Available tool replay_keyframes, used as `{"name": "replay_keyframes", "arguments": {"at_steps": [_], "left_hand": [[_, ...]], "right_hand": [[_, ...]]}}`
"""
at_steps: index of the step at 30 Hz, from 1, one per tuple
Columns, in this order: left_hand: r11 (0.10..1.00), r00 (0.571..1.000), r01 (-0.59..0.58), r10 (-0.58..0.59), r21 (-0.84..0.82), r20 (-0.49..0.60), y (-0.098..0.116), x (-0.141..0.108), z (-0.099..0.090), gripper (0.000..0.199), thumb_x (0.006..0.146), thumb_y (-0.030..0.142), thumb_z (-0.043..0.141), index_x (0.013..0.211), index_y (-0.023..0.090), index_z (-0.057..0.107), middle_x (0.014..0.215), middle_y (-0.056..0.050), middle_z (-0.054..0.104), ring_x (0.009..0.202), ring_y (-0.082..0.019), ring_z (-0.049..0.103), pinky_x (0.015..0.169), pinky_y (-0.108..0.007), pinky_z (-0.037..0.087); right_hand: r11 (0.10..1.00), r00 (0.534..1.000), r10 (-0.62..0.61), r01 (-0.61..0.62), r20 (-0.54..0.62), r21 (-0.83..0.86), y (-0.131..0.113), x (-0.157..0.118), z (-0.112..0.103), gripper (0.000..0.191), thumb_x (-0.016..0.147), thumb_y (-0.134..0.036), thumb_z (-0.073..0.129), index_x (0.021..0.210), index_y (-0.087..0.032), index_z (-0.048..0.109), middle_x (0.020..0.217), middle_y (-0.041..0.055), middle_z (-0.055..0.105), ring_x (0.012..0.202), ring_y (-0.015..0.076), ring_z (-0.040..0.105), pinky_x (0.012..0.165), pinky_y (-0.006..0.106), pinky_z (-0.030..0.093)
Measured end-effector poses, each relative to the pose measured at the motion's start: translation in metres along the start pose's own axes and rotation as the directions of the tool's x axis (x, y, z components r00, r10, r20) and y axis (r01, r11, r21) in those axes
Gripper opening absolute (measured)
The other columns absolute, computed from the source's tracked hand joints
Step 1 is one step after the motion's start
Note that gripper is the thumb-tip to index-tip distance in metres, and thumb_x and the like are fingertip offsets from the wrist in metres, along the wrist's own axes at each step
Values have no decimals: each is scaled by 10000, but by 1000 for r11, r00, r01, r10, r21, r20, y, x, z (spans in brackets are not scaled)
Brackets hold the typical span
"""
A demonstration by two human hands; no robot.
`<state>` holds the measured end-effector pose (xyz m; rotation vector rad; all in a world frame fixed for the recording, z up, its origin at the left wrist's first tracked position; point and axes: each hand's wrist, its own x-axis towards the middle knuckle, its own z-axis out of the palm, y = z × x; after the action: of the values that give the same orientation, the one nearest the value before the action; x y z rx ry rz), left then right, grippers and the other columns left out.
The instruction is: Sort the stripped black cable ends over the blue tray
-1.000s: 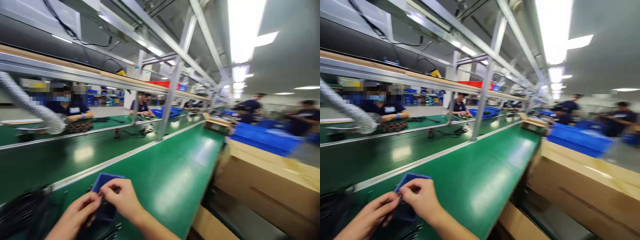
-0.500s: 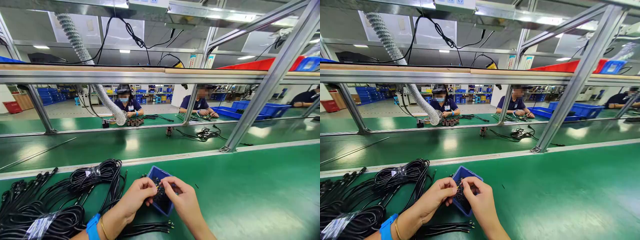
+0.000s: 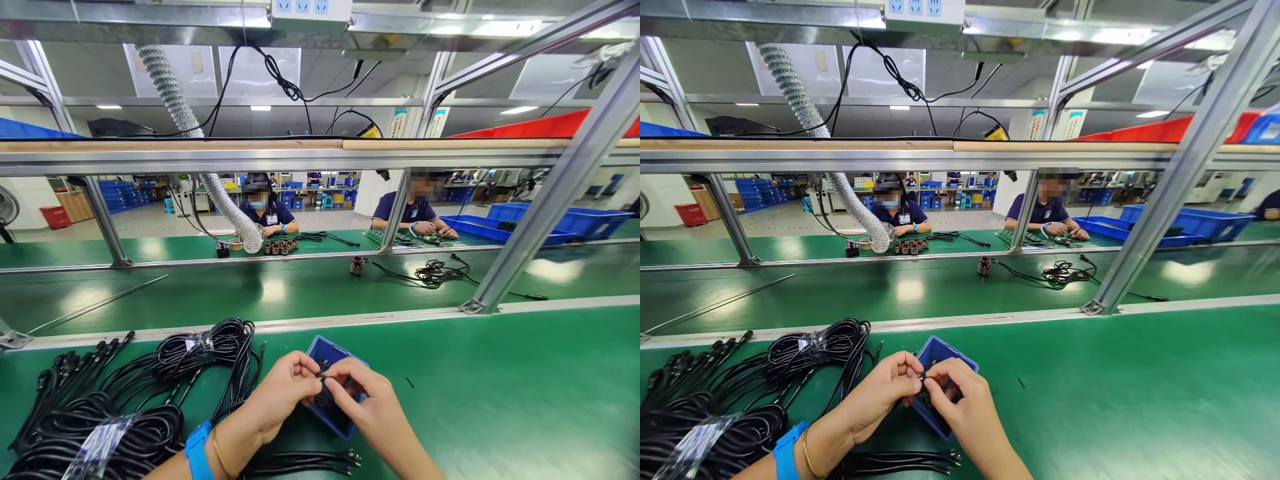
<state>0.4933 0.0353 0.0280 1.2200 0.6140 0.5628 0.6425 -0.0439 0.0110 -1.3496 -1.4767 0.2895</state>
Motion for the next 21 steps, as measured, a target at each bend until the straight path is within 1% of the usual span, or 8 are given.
{"name": "replay_keyframes", "arguments": {"at_steps": [3,6,8,10,12,15,18,21], "left_hand": [[998,1000,-14,15,55,-14,3,-3,1,273,557,85,585,817,160,550,684,32,540,629,-115,493,616,-259,394],[982,992,-88,101,168,-74,3,-5,2,263,546,48,611,773,164,547,715,16,561,714,-138,535,680,-268,433],[980,988,-106,123,169,-94,2,-4,2,241,556,50,620,751,165,540,717,12,570,728,-142,547,688,-269,443],[986,987,-113,126,121,-105,1,-2,2,229,567,67,627,744,170,525,710,17,575,697,-136,548,672,-271,452],[989,985,-125,133,82,-111,1,-2,1,225,576,80,634,737,176,510,707,20,584,671,-130,544,658,-271,456],[985,981,-139,150,101,-120,3,-2,1,229,573,56,642,706,177,500,710,15,600,698,-131,550,660,-252,443],[979,978,-149,167,141,-126,5,-5,2,244,564,21,648,682,174,499,701,13,608,726,-135,560,683,-245,431],[978,979,-141,161,157,-126,5,-6,4,260,546,-4,655,667,171,505,690,13,614,714,-137,563,686,-251,432]], "right_hand": [[987,990,135,-138,48,76,1,0,3,127,817,-263,591,745,-191,667,669,9,649,568,147,600,488,210,484],[961,970,204,-224,131,162,2,-1,6,164,831,-301,575,758,-181,662,703,8,641,577,137,575,514,216,469],[937,958,236,-270,166,223,3,-1,5,182,832,-338,593,808,-176,673,752,19,648,604,138,575,544,224,474],[910,948,271,-308,166,276,5,0,3,213,800,-361,649,898,-174,679,806,32,656,669,155,591,592,237,490],[897,941,298,-333,159,290,8,2,-1,236,772,-376,690,886,-169,677,794,33,647,689,161,586,609,242,491],[891,932,319,-356,170,281,8,4,-2,271,783,-427,676,739,-161,649,695,13,598,605,137,537,566,235,471],[885,934,309,-351,178,305,7,3,3,325,791,-489,652,747,-167,642,701,8,582,575,130,524,551,239,481],[897,942,271,-321,196,304,9,-1,9,348,812,-519,624,757,-177,653,690,7,581,564,133,527,551,239,491]]}}
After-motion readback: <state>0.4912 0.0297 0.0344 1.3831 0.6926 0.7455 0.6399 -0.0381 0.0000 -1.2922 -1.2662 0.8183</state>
